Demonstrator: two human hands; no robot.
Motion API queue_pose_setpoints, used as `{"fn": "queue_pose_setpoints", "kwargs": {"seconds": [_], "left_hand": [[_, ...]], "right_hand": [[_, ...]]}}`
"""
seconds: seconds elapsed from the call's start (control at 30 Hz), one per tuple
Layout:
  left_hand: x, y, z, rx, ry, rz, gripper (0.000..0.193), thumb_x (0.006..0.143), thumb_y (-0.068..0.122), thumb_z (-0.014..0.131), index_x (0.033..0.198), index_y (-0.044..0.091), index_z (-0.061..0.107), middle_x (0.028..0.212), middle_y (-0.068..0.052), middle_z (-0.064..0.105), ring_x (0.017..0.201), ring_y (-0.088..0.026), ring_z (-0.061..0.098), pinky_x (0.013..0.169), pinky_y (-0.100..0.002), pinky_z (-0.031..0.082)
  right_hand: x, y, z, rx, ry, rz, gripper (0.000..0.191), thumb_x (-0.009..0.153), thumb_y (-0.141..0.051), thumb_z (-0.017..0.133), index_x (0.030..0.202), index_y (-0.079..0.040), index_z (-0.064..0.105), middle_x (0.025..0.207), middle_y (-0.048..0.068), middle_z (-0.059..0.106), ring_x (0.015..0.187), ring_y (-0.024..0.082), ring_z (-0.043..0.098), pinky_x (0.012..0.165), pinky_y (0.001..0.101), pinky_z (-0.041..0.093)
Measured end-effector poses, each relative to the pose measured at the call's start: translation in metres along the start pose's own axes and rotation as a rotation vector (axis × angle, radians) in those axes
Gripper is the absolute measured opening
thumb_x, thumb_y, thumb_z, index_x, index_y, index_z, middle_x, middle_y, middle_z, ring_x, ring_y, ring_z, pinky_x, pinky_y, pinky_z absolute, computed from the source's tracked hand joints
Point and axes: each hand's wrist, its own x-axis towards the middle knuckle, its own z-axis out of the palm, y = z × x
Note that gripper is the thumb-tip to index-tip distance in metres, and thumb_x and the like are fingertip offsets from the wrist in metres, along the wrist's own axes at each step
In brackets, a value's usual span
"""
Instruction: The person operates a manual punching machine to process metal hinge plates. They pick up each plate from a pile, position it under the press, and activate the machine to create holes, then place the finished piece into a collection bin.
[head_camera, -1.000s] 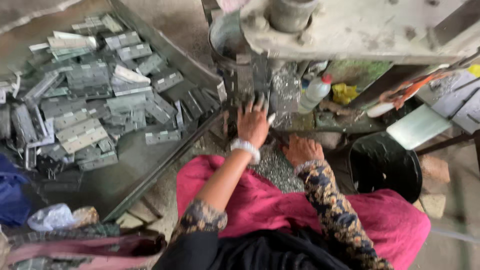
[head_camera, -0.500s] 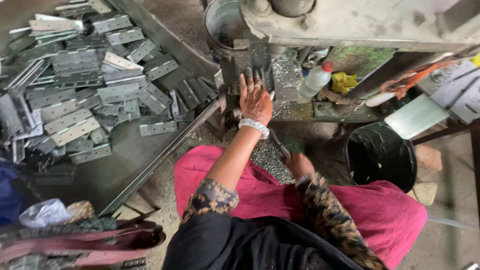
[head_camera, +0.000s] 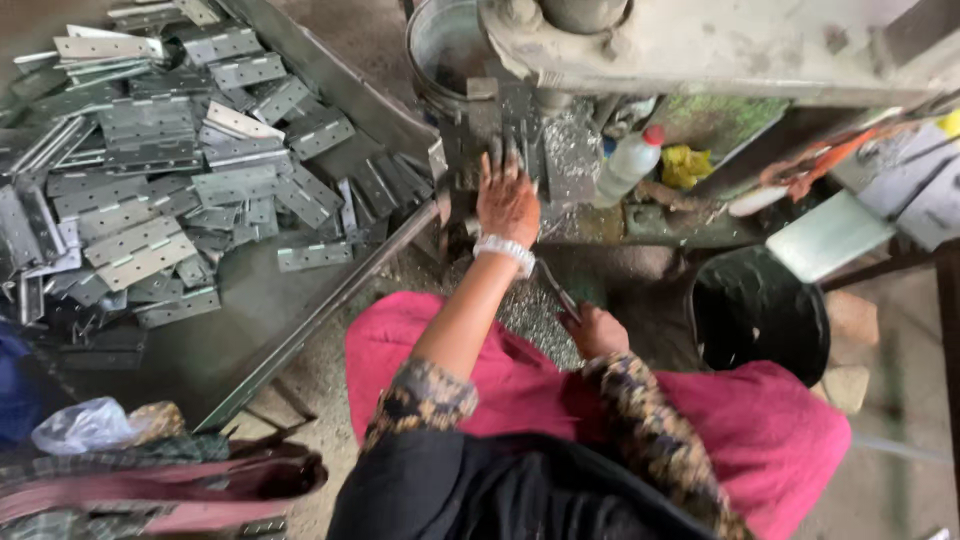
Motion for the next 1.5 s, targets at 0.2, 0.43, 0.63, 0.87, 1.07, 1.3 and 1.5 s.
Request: {"fn": "queue_pose_setpoints", "kwargs": {"seconds": [0.2,0.43,0.63,0.87,1.07,1.3,1.5], "left_hand": [[0.013,-0.007,-0.010,0.118,-0.068,-0.041,0.046,0.106,0.027,0.042,0.142,0.003,0.058,0.164,-0.009,0.036,0.157,-0.030,0.020,0.130,-0.048,0.004],[0.020,-0.007,-0.002,0.143,0.016,-0.041,0.050,0.099,0.025,0.041,0.143,0.006,0.056,0.163,-0.009,0.034,0.153,-0.031,0.022,0.125,-0.049,0.004],[0.024,-0.008,-0.011,0.062,-0.116,-0.087,0.044,0.108,0.025,0.036,0.141,0.010,0.060,0.166,-0.006,0.034,0.157,-0.030,0.023,0.131,-0.049,0.001],[0.047,0.002,-0.017,0.190,-0.197,-0.112,0.047,0.105,0.026,0.038,0.145,0.009,0.055,0.166,-0.008,0.031,0.154,-0.031,0.024,0.127,-0.051,0.000],[0.001,-0.003,-0.048,0.137,0.034,-0.070,0.051,0.100,0.025,0.046,0.147,0.007,0.052,0.160,-0.007,0.041,0.152,-0.031,0.028,0.126,-0.050,0.005],[-0.092,-0.094,-0.082,-0.193,0.000,-0.447,0.035,0.102,0.015,0.053,0.134,0.006,0.061,0.137,-0.016,0.062,0.129,-0.032,0.057,0.115,-0.048,0.042],[-0.038,-0.186,-0.060,0.120,0.016,-0.226,0.064,0.088,0.016,0.051,0.152,0.013,0.046,0.158,-0.024,0.037,0.146,-0.046,0.033,0.116,-0.060,0.022]], "right_hand": [[0.026,0.009,-0.017,-0.126,-0.097,0.012,0.053,0.094,-0.060,0.061,0.102,-0.008,0.066,0.091,0.018,0.073,0.086,0.040,0.073,0.073,0.0520,0.058],[0.005,0.008,0.004,0.009,-0.156,0.005,0.056,0.089,-0.063,0.066,0.110,-0.010,0.065,0.095,0.020,0.071,0.091,0.043,0.070,0.077,0.0533,0.057],[0.024,0.011,-0.015,-0.151,-0.087,-0.038,0.053,0.091,-0.062,0.064,0.102,-0.010,0.068,0.090,0.019,0.072,0.088,0.040,0.072,0.075,0.0529,0.057],[0.011,0.023,0.012,0.027,-0.250,0.037,0.052,0.092,-0.060,0.059,0.100,-0.010,0.071,0.094,0.020,0.074,0.086,0.038,0.074,0.075,0.0493,0.059],[0.000,-0.001,-0.009,-0.054,-0.117,-0.008,0.057,0.092,-0.062,0.063,0.112,-0.008,0.065,0.094,0.023,0.074,0.088,0.043,0.071,0.074,0.0543,0.057],[0.001,-0.071,-0.118,-0.074,0.195,-0.063,0.050,0.099,-0.054,0.059,0.127,-0.013,0.062,0.101,0.021,0.074,0.086,0.043,0.073,0.076,0.0533,0.056],[0.006,-0.096,-0.140,-0.056,0.192,-0.069,0.036,0.099,-0.047,0.063,0.112,-0.014,0.069,0.103,0.015,0.076,0.092,0.040,0.073,0.080,0.0528,0.055]]}}
